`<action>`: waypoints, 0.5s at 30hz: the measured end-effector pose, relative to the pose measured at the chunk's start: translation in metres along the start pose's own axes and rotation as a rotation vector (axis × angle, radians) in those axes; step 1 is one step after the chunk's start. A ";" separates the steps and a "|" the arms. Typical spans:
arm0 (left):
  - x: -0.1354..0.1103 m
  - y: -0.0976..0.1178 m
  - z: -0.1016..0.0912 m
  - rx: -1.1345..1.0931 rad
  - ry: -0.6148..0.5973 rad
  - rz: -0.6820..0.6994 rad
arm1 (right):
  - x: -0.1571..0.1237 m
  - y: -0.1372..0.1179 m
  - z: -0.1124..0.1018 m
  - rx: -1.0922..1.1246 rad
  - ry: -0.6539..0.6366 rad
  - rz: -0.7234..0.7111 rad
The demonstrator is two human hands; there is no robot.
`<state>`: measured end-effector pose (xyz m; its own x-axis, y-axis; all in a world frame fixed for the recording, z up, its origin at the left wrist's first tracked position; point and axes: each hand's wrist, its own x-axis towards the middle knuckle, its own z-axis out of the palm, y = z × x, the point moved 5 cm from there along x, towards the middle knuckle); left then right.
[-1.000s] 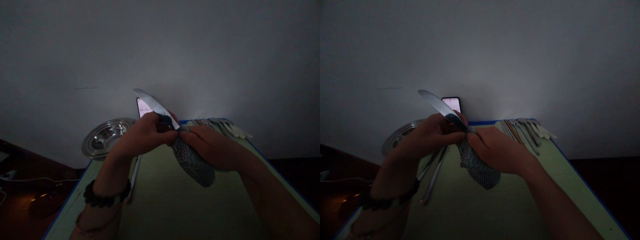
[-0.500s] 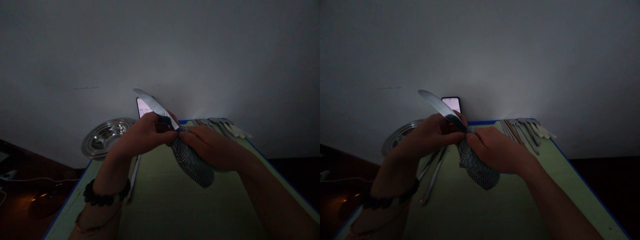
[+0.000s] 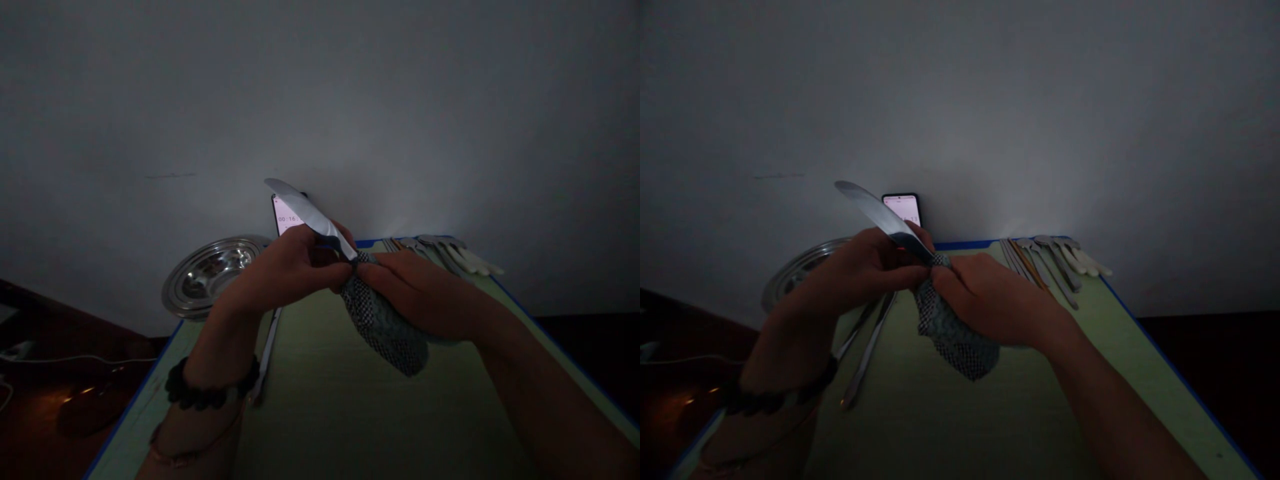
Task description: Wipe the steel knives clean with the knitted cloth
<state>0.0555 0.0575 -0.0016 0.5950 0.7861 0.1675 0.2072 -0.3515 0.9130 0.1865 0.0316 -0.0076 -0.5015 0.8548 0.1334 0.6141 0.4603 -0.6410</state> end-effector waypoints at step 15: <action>0.000 -0.001 0.000 0.010 0.009 0.004 | 0.001 0.000 0.000 -0.004 -0.011 0.005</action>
<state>0.0553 0.0579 -0.0022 0.5885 0.7894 0.1746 0.2124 -0.3593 0.9087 0.1861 0.0326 -0.0071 -0.5050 0.8544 0.1223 0.6187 0.4571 -0.6389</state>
